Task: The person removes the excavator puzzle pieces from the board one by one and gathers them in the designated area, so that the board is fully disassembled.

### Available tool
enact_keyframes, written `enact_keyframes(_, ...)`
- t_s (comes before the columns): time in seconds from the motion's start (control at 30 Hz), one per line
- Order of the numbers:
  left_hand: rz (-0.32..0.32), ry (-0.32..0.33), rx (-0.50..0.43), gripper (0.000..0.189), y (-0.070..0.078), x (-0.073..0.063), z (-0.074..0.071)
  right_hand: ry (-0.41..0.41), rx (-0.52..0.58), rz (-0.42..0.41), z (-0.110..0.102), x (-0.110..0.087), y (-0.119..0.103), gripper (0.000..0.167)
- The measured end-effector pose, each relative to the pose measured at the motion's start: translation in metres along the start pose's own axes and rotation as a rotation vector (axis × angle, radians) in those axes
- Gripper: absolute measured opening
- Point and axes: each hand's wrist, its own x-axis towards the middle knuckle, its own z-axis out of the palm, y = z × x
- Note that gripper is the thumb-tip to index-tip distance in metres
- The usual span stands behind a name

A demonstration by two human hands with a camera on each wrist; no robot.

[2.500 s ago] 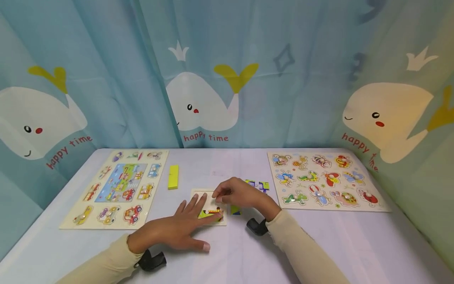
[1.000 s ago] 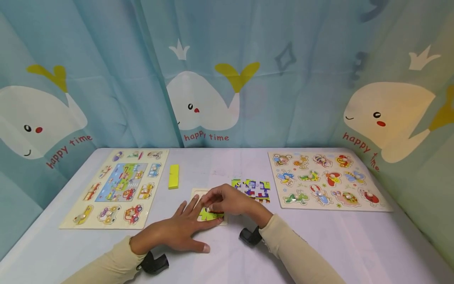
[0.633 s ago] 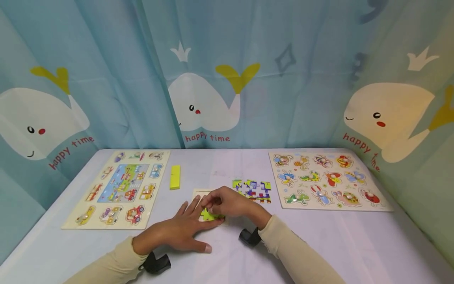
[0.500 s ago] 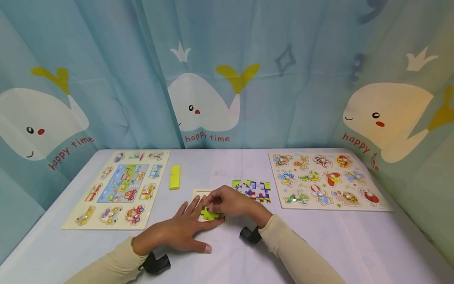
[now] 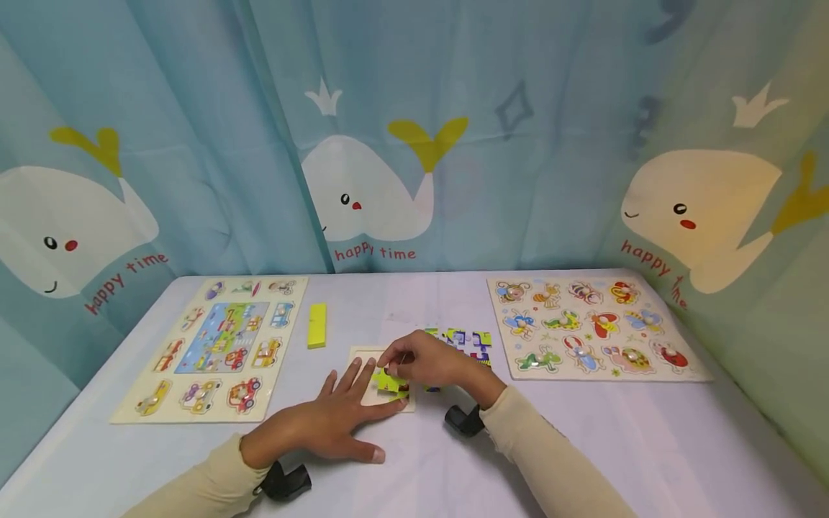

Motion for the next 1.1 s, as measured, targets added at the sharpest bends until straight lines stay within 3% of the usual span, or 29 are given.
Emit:
enact_keyframes(0.4,-0.006,0.053,-0.006,0.065,0.007,-0.004,0.0,0.06,0.0,0.005,-0.021,-0.023,0.017,0.014)
enact_keyframes(0.63,0.085,0.147,-0.014,0.064,0.007,0.0,-0.002,0.084,-0.001,0.041,-0.037,-0.043,0.026,0.013)
enact_keyframes(0.8,0.134,0.084,0.018,0.071,0.004,0.004,-0.001,0.091,-0.022,0.086,-0.046,-0.057,0.032,0.013)
enact_keyframes(0.93,0.122,0.026,0.046,0.073,0.0,0.006,-0.004,0.07,0.014,0.102,-0.05,-0.065,0.034,0.013)
enact_keyframes(1.1,0.106,-0.016,0.002,0.07,-0.003,0.009,-0.009,0.012,0.053,0.076,-0.047,-0.068,0.031,0.013)
